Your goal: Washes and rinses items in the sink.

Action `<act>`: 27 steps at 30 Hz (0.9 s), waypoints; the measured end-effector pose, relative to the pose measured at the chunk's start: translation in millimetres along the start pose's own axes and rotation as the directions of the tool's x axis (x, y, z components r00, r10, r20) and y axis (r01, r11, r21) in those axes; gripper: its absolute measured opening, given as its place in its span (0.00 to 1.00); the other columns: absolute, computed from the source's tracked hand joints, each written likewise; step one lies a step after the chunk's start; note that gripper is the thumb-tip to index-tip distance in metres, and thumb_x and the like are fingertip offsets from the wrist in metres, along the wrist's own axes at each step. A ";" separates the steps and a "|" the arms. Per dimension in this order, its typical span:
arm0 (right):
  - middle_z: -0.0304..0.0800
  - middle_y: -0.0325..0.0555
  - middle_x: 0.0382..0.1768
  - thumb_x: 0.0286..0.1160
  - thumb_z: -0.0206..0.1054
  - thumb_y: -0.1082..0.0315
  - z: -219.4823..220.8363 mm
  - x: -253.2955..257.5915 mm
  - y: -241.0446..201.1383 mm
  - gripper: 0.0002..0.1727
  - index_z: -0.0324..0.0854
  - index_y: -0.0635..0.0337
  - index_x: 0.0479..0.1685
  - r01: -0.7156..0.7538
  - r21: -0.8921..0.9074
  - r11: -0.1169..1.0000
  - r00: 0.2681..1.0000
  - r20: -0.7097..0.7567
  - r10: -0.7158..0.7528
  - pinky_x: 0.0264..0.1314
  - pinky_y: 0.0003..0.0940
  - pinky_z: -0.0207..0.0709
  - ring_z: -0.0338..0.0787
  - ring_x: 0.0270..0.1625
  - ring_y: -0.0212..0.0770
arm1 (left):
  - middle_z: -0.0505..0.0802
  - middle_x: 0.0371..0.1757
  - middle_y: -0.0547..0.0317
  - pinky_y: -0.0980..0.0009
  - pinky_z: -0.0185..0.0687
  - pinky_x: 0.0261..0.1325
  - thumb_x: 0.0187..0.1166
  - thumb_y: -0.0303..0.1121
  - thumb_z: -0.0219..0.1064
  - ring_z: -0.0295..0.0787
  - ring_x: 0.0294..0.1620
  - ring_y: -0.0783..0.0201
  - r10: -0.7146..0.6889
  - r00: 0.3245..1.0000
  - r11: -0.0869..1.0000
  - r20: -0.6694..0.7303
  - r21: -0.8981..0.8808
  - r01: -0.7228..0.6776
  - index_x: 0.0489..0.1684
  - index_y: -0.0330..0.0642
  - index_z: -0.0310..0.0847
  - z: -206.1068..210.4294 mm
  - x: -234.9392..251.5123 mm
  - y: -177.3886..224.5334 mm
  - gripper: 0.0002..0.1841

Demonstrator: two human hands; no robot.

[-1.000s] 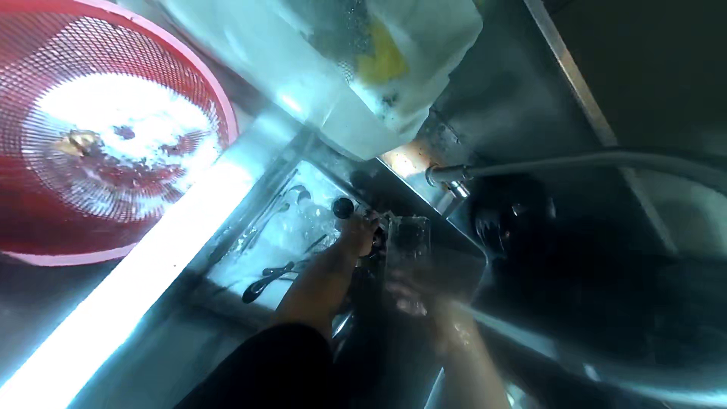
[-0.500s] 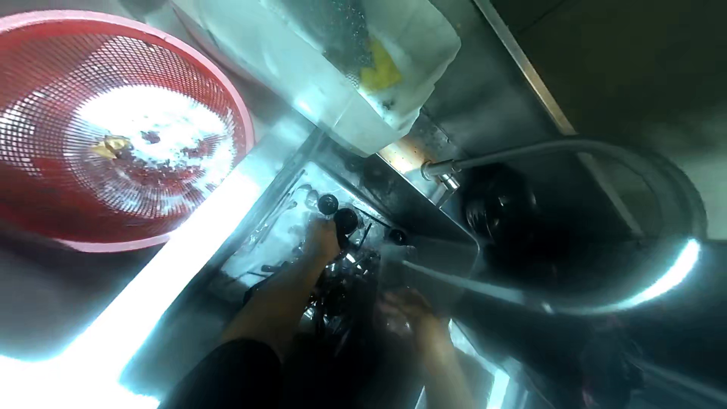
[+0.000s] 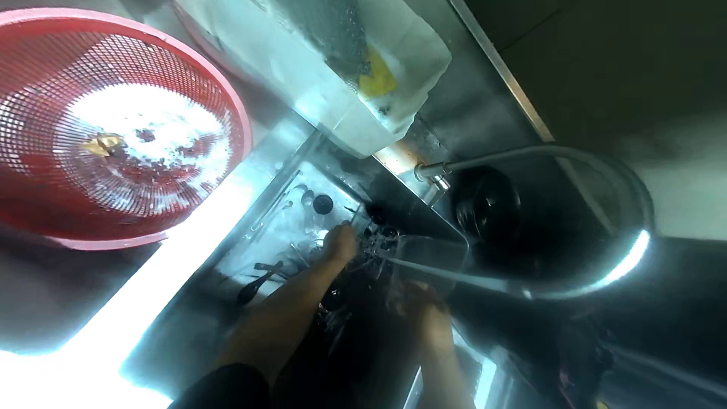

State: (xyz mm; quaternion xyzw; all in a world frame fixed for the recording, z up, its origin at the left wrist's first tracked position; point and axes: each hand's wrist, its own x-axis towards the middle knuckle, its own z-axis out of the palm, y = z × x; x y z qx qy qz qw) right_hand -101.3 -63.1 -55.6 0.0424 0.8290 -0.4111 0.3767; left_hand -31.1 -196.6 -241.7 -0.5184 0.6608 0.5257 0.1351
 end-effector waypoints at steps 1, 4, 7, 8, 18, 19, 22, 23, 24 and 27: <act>0.91 0.55 0.39 0.87 0.56 0.76 -2.2 1.8 2.1 0.10 0.77 0.73 0.56 0.034 -0.014 0.999 0.998 -0.060 -0.035 0.33 0.35 0.88 0.92 0.33 0.42 | 0.91 0.57 0.37 0.38 0.85 0.60 0.76 0.35 0.70 0.90 0.59 0.38 0.023 1.000 0.996 0.006 -0.088 -0.022 0.75 0.36 0.72 -1.5 -11.9 3.7 0.28; 0.90 0.55 0.39 0.87 0.57 0.75 -9.0 6.7 3.3 0.10 0.78 0.71 0.57 0.021 -0.045 0.999 0.988 -0.154 -0.028 0.34 0.37 0.86 0.91 0.34 0.43 | 0.89 0.68 0.43 0.46 0.88 0.60 0.79 0.24 0.69 0.91 0.59 0.45 0.154 0.978 0.828 0.143 -0.559 -0.048 0.94 0.50 0.48 -1.9 -56.9 10.1 0.42; 0.91 0.55 0.42 0.87 0.58 0.74 -10.3 3.5 1.7 0.10 0.79 0.70 0.57 0.021 -0.030 0.999 0.981 -0.191 -0.027 0.37 0.40 0.86 0.91 0.38 0.45 | 0.90 0.59 0.46 0.57 0.89 0.52 0.90 0.29 0.56 0.92 0.49 0.53 0.163 0.945 0.426 0.283 -0.884 0.192 0.87 0.51 0.61 13.5 -71.8 19.6 0.25; 0.91 0.56 0.42 0.86 0.59 0.74 -9.9 -0.1 1.6 0.10 0.79 0.70 0.56 0.042 -0.026 0.999 0.978 -0.204 -0.047 0.38 0.40 0.87 0.92 0.39 0.45 | 0.91 0.50 0.50 0.62 0.86 0.46 0.92 0.34 0.55 0.89 0.40 0.59 0.146 0.940 0.367 0.310 -0.899 0.240 0.82 0.48 0.67 18.7 -73.6 24.3 0.21; 0.94 0.57 0.45 0.83 0.53 0.78 -32.5 -38.3 -4.5 0.15 0.74 0.72 0.65 0.390 0.052 0.919 0.914 -0.142 -0.380 0.38 0.40 0.92 0.96 0.41 0.47 | 0.82 0.24 0.63 0.71 0.80 0.28 0.91 0.63 0.39 0.78 0.21 0.68 0.534 0.703 0.075 0.469 -0.855 0.513 0.38 0.48 0.80 41.4 -89.1 77.8 0.32; 0.95 0.57 0.44 0.82 0.52 0.79 -33.0 -38.6 -6.6 0.18 0.72 0.72 0.68 0.393 0.131 0.910 0.918 -0.121 -0.378 0.36 0.39 0.91 0.96 0.39 0.47 | 0.87 0.29 0.59 0.67 0.86 0.36 0.91 0.62 0.40 0.85 0.29 0.65 0.566 0.691 0.036 0.451 -0.850 0.525 0.43 0.46 0.82 38.0 -96.3 78.1 0.32; 0.91 0.55 0.44 0.82 0.52 0.80 -28.6 -27.5 -8.7 0.25 0.68 0.64 0.78 0.318 0.267 0.910 0.948 -0.069 -0.311 0.36 0.39 0.90 0.93 0.36 0.44 | 0.91 0.40 0.57 0.64 0.90 0.45 0.93 0.54 0.46 0.91 0.39 0.63 0.554 0.729 0.023 0.402 -0.883 0.469 0.58 0.47 0.80 37.5 -112.6 75.0 0.23; 0.90 0.54 0.47 0.82 0.54 0.79 -25.0 -21.0 -5.8 0.24 0.70 0.64 0.78 0.304 0.194 0.933 0.953 -0.072 -0.295 0.39 0.39 0.90 0.92 0.38 0.42 | 0.90 0.41 0.58 0.66 0.88 0.45 0.94 0.49 0.47 0.89 0.40 0.66 0.481 0.780 0.067 0.401 -0.904 0.423 0.60 0.46 0.79 37.3 -117.1 74.0 0.20; 0.90 0.53 0.51 0.84 0.56 0.76 -20.0 -16.1 -2.6 0.22 0.73 0.65 0.76 0.289 0.077 0.954 0.956 -0.076 -0.283 0.44 0.38 0.89 0.92 0.43 0.41 | 0.88 0.47 0.56 0.67 0.85 0.51 0.96 0.42 0.47 0.86 0.45 0.67 0.410 0.829 0.121 0.381 -0.923 0.364 0.67 0.41 0.76 37.7 -120.3 70.6 0.18; 0.80 0.52 0.73 0.93 0.50 0.62 -4.7 -15.5 -2.9 0.23 0.71 0.62 0.80 0.195 -0.111 0.974 0.981 0.044 -0.191 0.71 0.44 0.78 0.82 0.71 0.41 | 0.86 0.63 0.51 0.64 0.80 0.63 0.96 0.42 0.44 0.83 0.58 0.64 0.318 0.921 0.260 0.226 -0.955 0.145 0.80 0.42 0.69 28.8 -128.0 63.1 0.22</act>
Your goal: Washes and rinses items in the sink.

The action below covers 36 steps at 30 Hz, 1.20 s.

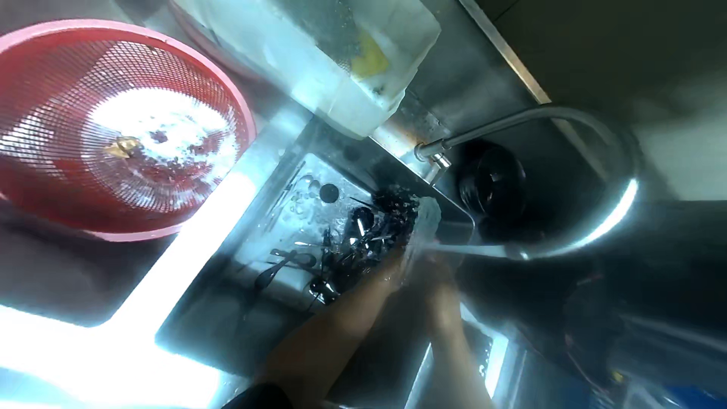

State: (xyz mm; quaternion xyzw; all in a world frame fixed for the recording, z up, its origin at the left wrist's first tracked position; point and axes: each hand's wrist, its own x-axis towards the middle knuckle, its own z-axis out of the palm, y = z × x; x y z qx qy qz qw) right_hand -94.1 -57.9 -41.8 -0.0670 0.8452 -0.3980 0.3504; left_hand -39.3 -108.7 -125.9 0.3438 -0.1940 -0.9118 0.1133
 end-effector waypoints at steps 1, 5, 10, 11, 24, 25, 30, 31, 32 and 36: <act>0.80 0.51 0.74 0.94 0.48 0.57 4.8 -0.1 -1.3 0.25 0.71 0.62 0.79 -0.004 -0.006 1.000 0.998 0.066 0.004 0.73 0.41 0.77 0.81 0.73 0.40 | 0.87 0.65 0.54 0.63 0.81 0.62 0.95 0.45 0.44 0.84 0.58 0.64 0.079 0.996 0.993 -0.040 0.096 -0.075 0.83 0.51 0.69 -0.1 -3.8 7.9 0.23; 0.89 0.48 0.55 0.80 0.67 0.63 22.9 10.6 -4.0 0.27 0.71 0.56 0.79 0.017 -0.030 0.999 0.959 0.282 -0.008 0.55 0.38 0.87 0.90 0.52 0.38 | 0.91 0.51 0.38 0.72 0.86 0.32 0.90 0.37 0.58 0.90 0.37 0.62 0.786 0.614 0.539 0.069 0.411 -0.736 0.80 0.28 0.65 -36.6 46.9 -14.8 0.26; 0.92 0.50 0.54 0.85 0.59 0.73 16.6 70.1 14.2 0.18 0.78 0.57 0.71 -0.141 0.077 0.987 0.921 0.376 0.102 0.52 0.48 0.90 0.94 0.50 0.46 | 0.92 0.51 0.57 0.64 0.87 0.54 0.95 0.39 0.47 0.89 0.48 0.66 0.228 0.956 0.973 -0.186 0.074 -0.218 0.68 0.41 0.78 -69.6 31.0 37.8 0.18; 0.91 0.50 0.53 0.84 0.60 0.72 14.6 81.2 14.8 0.17 0.78 0.56 0.70 -0.178 0.131 0.975 0.915 0.386 0.115 0.51 0.51 0.90 0.93 0.49 0.47 | 0.92 0.52 0.54 0.62 0.87 0.58 0.96 0.42 0.44 0.90 0.50 0.64 0.186 0.952 0.982 -0.243 0.070 -0.174 0.67 0.38 0.78 -89.9 38.8 28.7 0.21; 0.90 0.43 0.53 0.87 0.58 0.65 10.3 85.0 -29.8 0.20 0.76 0.50 0.75 0.080 0.041 0.996 0.877 0.472 -0.090 0.49 0.43 0.90 0.92 0.47 0.40 | 0.93 0.50 0.31 0.33 0.85 0.45 0.79 0.50 0.64 0.92 0.50 0.34 0.216 0.959 0.193 -0.184 0.971 0.143 0.56 0.31 0.88 -117.9 39.5 -29.5 0.27; 0.90 0.44 0.52 0.87 0.58 0.67 10.0 73.8 -29.0 0.19 0.75 0.51 0.75 0.058 0.021 0.998 0.896 0.439 -0.061 0.47 0.42 0.90 0.92 0.46 0.41 | 0.90 0.63 0.33 0.33 0.81 0.62 0.83 0.49 0.62 0.87 0.64 0.34 0.015 0.973 0.209 -0.232 0.952 0.224 0.66 0.34 0.84 -108.6 40.9 -17.5 0.26; 0.93 0.54 0.49 0.89 0.59 0.68 3.2 32.3 3.6 0.16 0.77 0.65 0.69 -0.043 -0.117 0.992 0.972 0.225 0.069 0.47 0.42 0.92 0.95 0.44 0.45 | 0.85 0.69 0.29 0.32 0.73 0.71 0.81 0.33 0.68 0.80 0.71 0.31 -0.144 0.932 0.316 -0.333 0.877 0.362 0.74 0.33 0.75 -69.5 34.0 -19.9 0.24; 0.93 0.54 0.48 0.88 0.60 0.69 -1.9 25.0 6.4 0.17 0.77 0.65 0.70 -0.025 -0.204 0.979 0.977 0.200 0.067 0.48 0.42 0.92 0.95 0.43 0.44 | 0.85 0.69 0.27 0.34 0.71 0.74 0.83 0.33 0.66 0.79 0.73 0.31 -0.139 0.928 0.329 -0.347 0.867 0.373 0.71 0.29 0.78 -65.7 28.5 -22.5 0.22; 0.92 0.54 0.49 0.86 0.62 0.69 -9.2 15.7 6.8 0.19 0.75 0.64 0.72 0.014 -0.299 0.954 0.981 0.191 0.046 0.49 0.42 0.91 0.95 0.44 0.43 | 0.86 0.68 0.28 0.37 0.71 0.76 0.84 0.35 0.66 0.80 0.74 0.32 -0.114 0.928 0.313 -0.354 0.874 0.372 0.69 0.29 0.80 -67.2 26.4 -29.8 0.21; 0.92 0.56 0.49 0.82 0.66 0.59 -45.4 -22.9 -7.6 0.27 0.72 0.61 0.78 0.099 -0.602 0.793 0.991 0.129 -0.026 0.62 0.51 0.84 0.93 0.53 0.50 | 0.83 0.75 0.32 0.32 0.67 0.79 0.88 0.42 0.60 0.76 0.79 0.33 -0.009 0.948 -0.023 -0.319 0.948 0.319 0.75 0.36 0.79 -68.5 38.8 -48.0 0.24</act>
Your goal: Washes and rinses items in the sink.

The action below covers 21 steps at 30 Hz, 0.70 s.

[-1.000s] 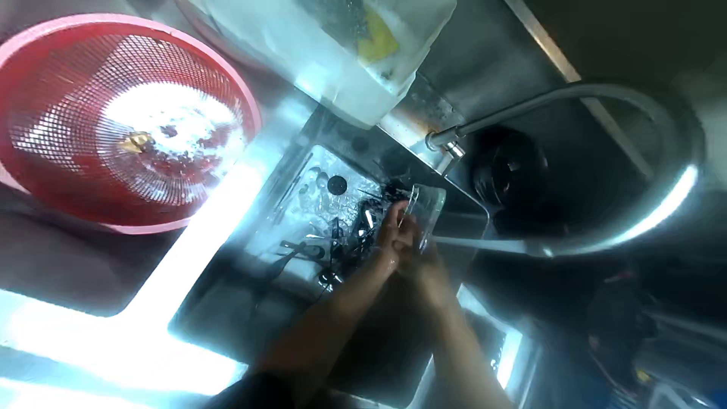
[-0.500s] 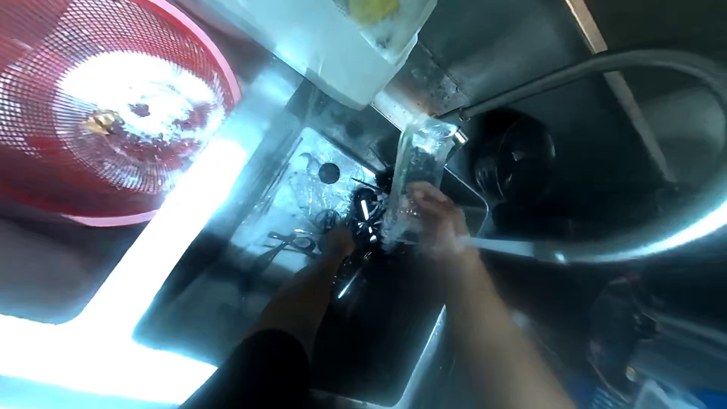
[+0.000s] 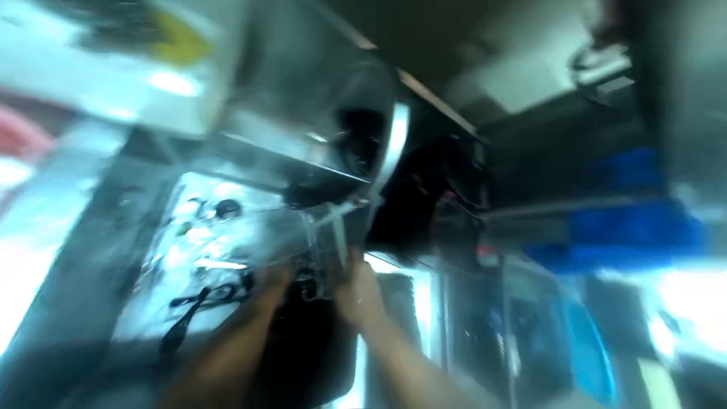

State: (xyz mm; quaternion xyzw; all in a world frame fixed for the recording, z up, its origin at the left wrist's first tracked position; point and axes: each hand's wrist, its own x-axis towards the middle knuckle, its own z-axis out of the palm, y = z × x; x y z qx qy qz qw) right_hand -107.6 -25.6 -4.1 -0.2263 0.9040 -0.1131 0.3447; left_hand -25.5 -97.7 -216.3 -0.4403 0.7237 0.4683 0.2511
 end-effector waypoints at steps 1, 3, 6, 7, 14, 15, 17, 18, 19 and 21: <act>0.93 0.55 0.47 0.82 0.66 0.59 -7.2 -9.8 5.4 0.27 0.72 0.60 0.77 0.024 -0.014 1.000 0.999 -0.045 -0.025 0.61 0.53 0.85 0.93 0.52 0.52 | 0.83 0.75 0.31 0.32 0.67 0.78 0.88 0.42 0.60 0.76 0.78 0.32 0.029 0.997 0.996 -0.066 0.082 -0.024 0.75 0.34 0.79 -2.9 -1.0 7.3 0.25; 0.94 0.52 0.41 0.78 0.67 0.63 -17.9 -29.4 23.1 0.26 0.75 0.57 0.77 0.157 0.006 0.988 0.966 -0.207 -0.153 0.52 0.54 0.88 0.94 0.44 0.51 | 0.86 0.68 0.28 0.31 0.74 0.70 0.86 0.40 0.63 0.81 0.72 0.29 0.140 0.968 0.974 -0.209 0.204 -0.097 0.68 0.31 0.82 -18.4 -10.0 24.1 0.22; 0.94 0.48 0.41 0.76 0.65 0.67 -42.1 -62.9 49.5 0.27 0.75 0.56 0.78 0.395 0.033 0.918 0.824 -0.455 -0.338 0.46 0.52 0.90 0.94 0.40 0.45 | 0.89 0.59 0.25 0.29 0.80 0.59 0.83 0.40 0.66 0.88 0.61 0.27 0.207 0.911 0.959 -0.357 0.258 -0.117 0.75 0.31 0.74 -50.1 -21.9 57.0 0.27; 0.94 0.47 0.44 0.78 0.64 0.67 -55.2 -76.6 59.3 0.28 0.74 0.55 0.79 0.441 0.060 0.896 0.784 -0.511 -0.351 0.48 0.49 0.90 0.94 0.42 0.42 | 0.90 0.57 0.25 0.29 0.80 0.58 0.81 0.41 0.67 0.88 0.60 0.27 0.177 0.905 0.968 -0.388 0.232 -0.090 0.77 0.32 0.69 -58.2 -23.4 66.7 0.30; 0.92 0.50 0.59 0.87 0.52 0.70 -165.2 -175.0 213.2 0.26 0.63 0.59 0.85 0.536 0.542 0.647 0.657 -0.749 0.083 0.49 0.42 0.91 0.95 0.48 0.43 | 0.88 0.61 0.28 0.37 0.82 0.60 0.83 0.39 0.67 0.88 0.56 0.37 0.098 0.885 0.937 -0.455 -0.257 -0.236 0.70 0.29 0.79 -67.2 -51.4 64.4 0.24; 0.91 0.52 0.59 0.89 0.52 0.70 -179.3 -184.3 245.9 0.26 0.62 0.59 0.85 0.464 0.612 0.641 0.644 -0.729 0.230 0.47 0.43 0.91 0.95 0.47 0.45 | 0.89 0.54 0.35 0.46 0.84 0.49 0.85 0.39 0.66 0.87 0.43 0.47 0.073 0.888 0.905 -0.454 -0.344 -0.250 0.68 0.30 0.80 -63.1 -59.9 63.3 0.22; 0.91 0.54 0.58 0.89 0.56 0.69 -206.3 -192.2 325.0 0.23 0.66 0.60 0.81 0.200 0.723 0.661 0.540 -0.644 0.542 0.47 0.48 0.90 0.95 0.46 0.48 | 0.88 0.41 0.48 0.60 0.82 0.34 0.86 0.39 0.64 0.80 0.28 0.61 0.034 0.900 0.805 -0.434 -0.522 -0.282 0.66 0.32 0.78 -55.1 -80.2 66.3 0.19; 0.90 0.59 0.57 0.86 0.60 0.68 -218.1 -194.5 365.3 0.24 0.68 0.62 0.79 0.037 0.739 0.672 0.469 -0.607 0.642 0.51 0.55 0.87 0.93 0.49 0.54 | 0.86 0.36 0.53 0.67 0.79 0.28 0.87 0.38 0.63 0.77 0.23 0.66 0.032 0.905 0.742 -0.423 -0.597 -0.306 0.64 0.33 0.78 -50.4 -90.0 69.5 0.17; 0.87 0.67 0.58 0.82 0.64 0.67 -226.4 -197.9 400.0 0.26 0.71 0.66 0.77 -0.104 0.732 0.674 0.418 -0.582 0.697 0.58 0.65 0.82 0.90 0.55 0.63 | 0.83 0.32 0.58 0.71 0.76 0.25 0.89 0.36 0.59 0.74 0.19 0.70 0.038 0.911 0.675 -0.410 -0.662 -0.326 0.62 0.34 0.77 -46.7 -101.4 73.3 0.15; 0.83 0.76 0.64 0.81 0.67 0.61 -231.1 -202.9 445.7 0.30 0.70 0.70 0.77 -0.277 0.655 0.703 0.454 -0.556 0.696 0.68 0.73 0.74 0.84 0.66 0.72 | 0.84 0.24 0.60 0.76 0.73 0.19 0.91 0.33 0.54 0.72 0.14 0.71 0.009 0.912 0.554 -0.410 -0.757 -0.346 0.55 0.33 0.80 -43.7 -127.2 84.9 0.13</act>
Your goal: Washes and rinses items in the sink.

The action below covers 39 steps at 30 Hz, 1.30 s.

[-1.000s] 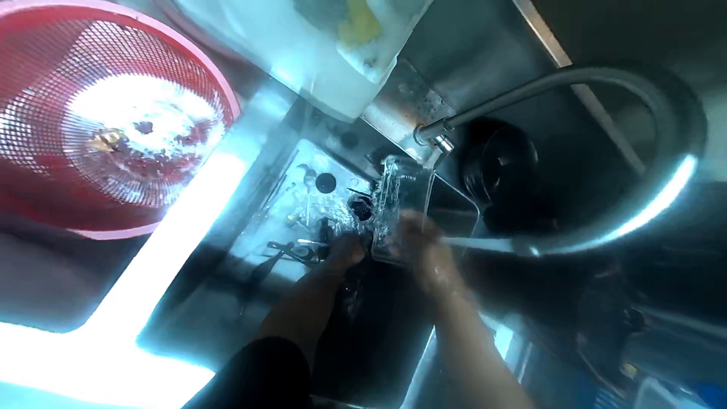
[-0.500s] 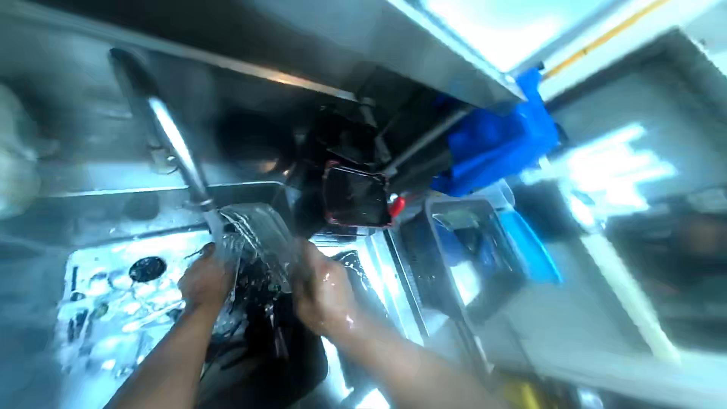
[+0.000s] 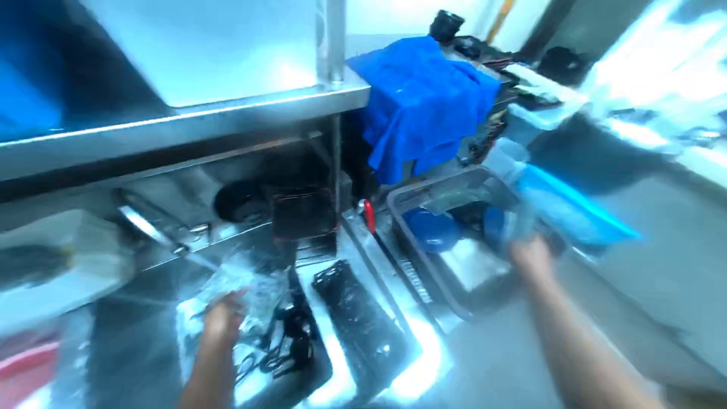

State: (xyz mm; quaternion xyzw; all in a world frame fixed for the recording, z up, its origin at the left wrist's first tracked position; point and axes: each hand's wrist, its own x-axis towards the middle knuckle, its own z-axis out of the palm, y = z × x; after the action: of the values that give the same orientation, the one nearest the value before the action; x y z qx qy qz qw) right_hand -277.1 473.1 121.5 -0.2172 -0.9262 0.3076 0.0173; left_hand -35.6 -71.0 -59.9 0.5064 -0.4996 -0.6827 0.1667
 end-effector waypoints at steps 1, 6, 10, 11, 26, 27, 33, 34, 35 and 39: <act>0.81 0.77 0.65 0.83 0.67 0.57 -0.9 2.5 2.2 0.31 0.71 0.71 0.77 0.045 -0.055 0.997 0.998 0.057 -0.042 0.70 0.74 0.71 0.82 0.68 0.73 | 0.84 0.23 0.59 0.76 0.73 0.18 0.92 0.32 0.52 0.73 0.14 0.71 -0.012 1.000 0.998 -0.021 -0.056 0.011 0.53 0.33 0.80 2.4 -11.4 8.3 0.13; 0.69 0.67 0.83 0.83 0.64 0.58 50.3 -96.5 -44.7 0.31 0.70 0.68 0.81 0.604 0.172 0.778 0.767 0.140 -0.626 0.85 0.62 0.65 0.71 0.85 0.63 | 0.93 0.51 0.54 0.69 0.80 0.37 0.94 0.39 0.50 0.85 0.32 0.67 -0.070 0.997 0.965 -0.031 -0.255 0.060 0.69 0.43 0.73 -1.7 -30.6 27.1 0.16; 0.75 0.55 0.81 0.74 0.69 0.48 145.1 -225.3 -103.5 0.32 0.82 0.58 0.73 0.697 0.466 0.545 0.334 0.462 -0.822 0.85 0.53 0.68 0.73 0.84 0.53 | 0.92 0.50 0.54 0.69 0.78 0.36 0.91 0.39 0.56 0.83 0.33 0.67 -0.039 0.999 0.989 -0.011 -0.142 0.037 0.74 0.46 0.70 -6.5 -26.3 41.9 0.17; 0.69 0.52 0.86 0.71 0.71 0.43 173.3 -253.2 -124.4 0.37 0.79 0.54 0.78 0.709 0.452 0.541 0.234 0.573 -0.785 0.88 0.54 0.64 0.67 0.88 0.52 | 0.92 0.51 0.53 0.67 0.79 0.37 0.90 0.39 0.58 0.84 0.35 0.66 -0.048 0.999 0.994 -0.013 -0.098 0.047 0.75 0.46 0.70 -8.4 -25.7 47.4 0.19; 0.87 0.54 0.62 0.85 0.41 0.68 365.1 -338.0 -226.5 0.26 0.72 0.56 0.79 -0.539 0.280 0.795 0.048 0.952 -0.303 0.59 0.57 0.85 0.89 0.59 0.53 | 0.89 0.63 0.43 0.55 0.87 0.52 0.88 0.43 0.65 0.89 0.50 0.55 -0.063 0.996 0.973 0.070 -0.217 0.077 0.90 0.43 0.59 -44.7 89.1 15.4 0.33; 0.85 0.54 0.69 0.84 0.42 0.70 356.8 -343.6 -231.9 0.26 0.71 0.58 0.79 -0.514 0.307 0.801 0.091 0.948 -0.306 0.62 0.57 0.84 0.88 0.64 0.54 | 0.87 0.69 0.41 0.51 0.85 0.62 0.89 0.47 0.62 0.88 0.59 0.52 -0.079 0.990 0.968 0.120 -0.229 0.105 0.89 0.41 0.62 -34.8 97.7 9.1 0.32; 0.81 0.61 0.73 0.75 0.50 0.72 322.6 -347.6 -223.2 0.30 0.68 0.63 0.81 -0.411 0.480 0.775 0.249 0.877 -0.411 0.62 0.57 0.86 0.88 0.67 0.59 | 0.89 0.36 0.61 0.73 0.84 0.37 0.95 0.53 0.44 0.84 0.33 0.71 -0.110 0.894 0.805 0.435 -0.488 0.337 0.59 0.44 0.81 -2.2 75.1 61.5 0.25; 0.82 0.63 0.72 0.76 0.49 0.73 316.4 -349.4 -219.5 0.29 0.69 0.66 0.79 -0.398 0.512 0.761 0.297 0.857 -0.421 0.61 0.56 0.87 0.89 0.66 0.59 | 0.87 0.33 0.63 0.76 0.81 0.35 0.96 0.49 0.43 0.81 0.29 0.73 -0.077 0.893 0.801 0.442 -0.506 0.320 0.57 0.42 0.81 0.4 72.0 69.0 0.24; 0.83 0.64 0.71 0.76 0.48 0.74 311.1 -350.9 -214.6 0.28 0.69 0.68 0.77 -0.368 0.547 0.752 0.348 0.831 -0.435 0.59 0.54 0.88 0.91 0.63 0.59 | 0.87 0.34 0.64 0.78 0.79 0.34 0.96 0.47 0.42 0.80 0.29 0.75 -0.048 0.887 0.786 0.459 -0.530 0.317 0.58 0.42 0.80 4.1 72.4 71.3 0.22; 0.86 0.64 0.69 0.78 0.47 0.77 293.3 -352.6 -195.7 0.25 0.71 0.73 0.75 -0.205 0.624 0.754 0.533 0.718 -0.448 0.55 0.50 0.91 0.92 0.62 0.56 | 0.85 0.29 0.65 0.80 0.72 0.20 0.93 0.56 0.44 0.74 0.18 0.75 -0.074 0.835 0.609 0.546 -0.638 0.471 0.57 0.48 0.80 31.4 93.4 57.1 0.25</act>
State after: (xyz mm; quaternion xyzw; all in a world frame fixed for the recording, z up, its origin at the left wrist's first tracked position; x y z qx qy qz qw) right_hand -83.2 22.4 32.6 0.0474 -0.6657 0.6673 -0.3306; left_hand -118.7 -148.9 -60.6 0.2833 -0.1098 -0.9444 0.1256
